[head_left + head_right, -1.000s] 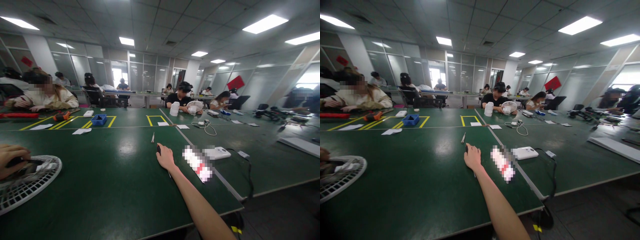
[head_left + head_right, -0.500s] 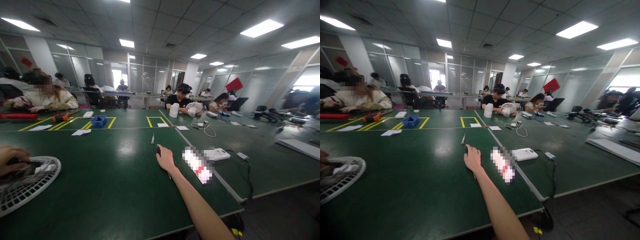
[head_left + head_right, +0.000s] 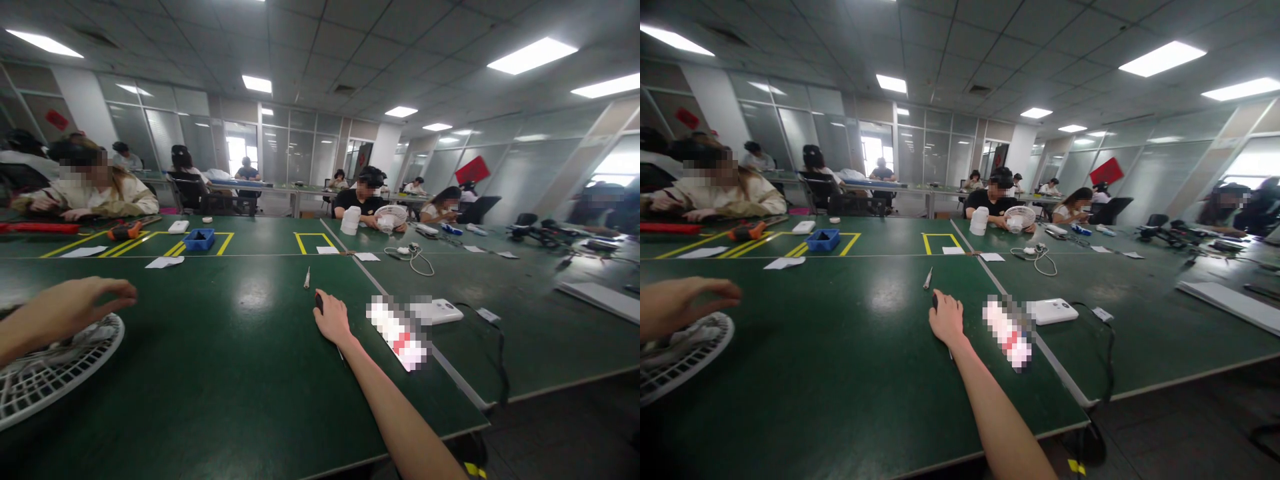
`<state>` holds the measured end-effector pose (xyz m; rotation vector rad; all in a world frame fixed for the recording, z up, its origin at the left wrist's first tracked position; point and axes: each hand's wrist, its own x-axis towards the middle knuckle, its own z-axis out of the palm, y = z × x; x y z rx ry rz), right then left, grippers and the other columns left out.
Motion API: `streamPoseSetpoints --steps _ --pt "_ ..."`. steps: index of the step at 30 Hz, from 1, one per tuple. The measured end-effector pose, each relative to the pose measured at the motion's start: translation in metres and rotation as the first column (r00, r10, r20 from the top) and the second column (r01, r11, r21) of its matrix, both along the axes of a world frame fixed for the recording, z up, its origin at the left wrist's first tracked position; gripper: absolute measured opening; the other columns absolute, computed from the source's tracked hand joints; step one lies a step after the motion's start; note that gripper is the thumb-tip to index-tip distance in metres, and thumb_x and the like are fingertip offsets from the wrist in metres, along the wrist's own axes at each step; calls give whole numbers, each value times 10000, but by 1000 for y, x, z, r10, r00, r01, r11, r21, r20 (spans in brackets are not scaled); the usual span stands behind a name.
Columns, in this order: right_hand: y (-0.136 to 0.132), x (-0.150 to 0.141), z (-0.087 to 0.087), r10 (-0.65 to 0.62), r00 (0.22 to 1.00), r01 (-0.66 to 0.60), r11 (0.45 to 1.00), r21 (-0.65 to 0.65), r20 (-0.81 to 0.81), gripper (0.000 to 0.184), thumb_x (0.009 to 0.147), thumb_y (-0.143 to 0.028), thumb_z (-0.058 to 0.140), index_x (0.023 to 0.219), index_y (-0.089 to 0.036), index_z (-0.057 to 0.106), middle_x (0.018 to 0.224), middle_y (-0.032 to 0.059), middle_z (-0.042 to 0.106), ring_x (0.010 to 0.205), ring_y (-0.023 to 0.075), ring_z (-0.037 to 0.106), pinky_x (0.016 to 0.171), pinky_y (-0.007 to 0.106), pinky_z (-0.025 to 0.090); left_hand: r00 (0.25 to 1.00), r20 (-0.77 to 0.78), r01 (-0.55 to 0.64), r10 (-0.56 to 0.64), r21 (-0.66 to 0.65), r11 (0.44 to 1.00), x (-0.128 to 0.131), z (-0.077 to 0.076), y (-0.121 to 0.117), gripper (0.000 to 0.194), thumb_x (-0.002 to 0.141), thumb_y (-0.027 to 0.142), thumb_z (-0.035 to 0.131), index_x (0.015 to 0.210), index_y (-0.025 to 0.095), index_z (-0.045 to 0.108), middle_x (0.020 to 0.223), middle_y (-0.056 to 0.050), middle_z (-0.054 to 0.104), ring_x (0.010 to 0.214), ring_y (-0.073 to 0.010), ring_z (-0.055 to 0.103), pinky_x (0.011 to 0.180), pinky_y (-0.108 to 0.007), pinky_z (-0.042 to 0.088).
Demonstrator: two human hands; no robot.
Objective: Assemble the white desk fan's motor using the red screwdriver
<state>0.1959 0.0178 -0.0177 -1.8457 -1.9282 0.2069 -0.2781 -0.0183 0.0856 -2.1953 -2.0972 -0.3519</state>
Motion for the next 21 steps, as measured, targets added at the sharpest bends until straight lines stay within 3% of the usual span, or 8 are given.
streamPoseSetpoints --steps 4,8,11,14,17,21 --pt "1 1 -1 6 1000 -6 1000 -5 -6 542 938 -209 481 1479 -205 478 1371 140 638 1332 270 533 1183 472 271 960 135 252 -246 -28 967 58 -34 28 658 920 763 320 1039 265 733 1058 72 765 1006 -159 671 973 -346 485" --pt "1 1 0 11 1000 -11 1000 -13 1 559 936 -226 498 1492 -184 462 1364 157 640 1318 280 543 1164 469 296 888 162 441 -430 -37 897 140 -69 33 327 939 415 494 1031 253 763 1094 -50 764 1036 -223 677 956 -359 499" --pt "0 1 1 4 1000 -4 1000 -8 8 569 931 -221 511 1496 -185 459 1367 163 640 1307 282 555 1155 465 308 845 148 526 -513 -70 847 197 -85 31 309 962 302 487 1059 236 773 1071 -67 765 1033 -237 654 936 -368 503" --pt "-1 1 2 2 1000 -2 1000 -10 -4 577 926 -213 519 1498 -173 458 1381 170 629 1309 283 556 1158 465 311 833 80 550 -547 -23 835 237 -96 29 360 1001 263 437 1143 213 763 1039 -102 752 1019 -259 621 919 -396 499" --pt "-1 1 1 24 999 -24 1000 -1 -26 596 913 -208 541 1501 -160 456 1424 168 598 1340 283 529 1167 462 316 827 20 560 -562 42 827 262 -107 29 396 1016 229 400 1238 196 726 1063 -134 724 1070 -277 586 914 -415 487" --pt "-1 -2 -1 61 997 -58 994 88 -35 507 907 -205 542 1414 -198 558 1480 151 545 1398 281 468 1162 462 343 828 36 555 -559 84 828 276 -117 29 431 1020 193 378 1363 217 638 1137 -121 697 1092 -266 571 906 -413 474"
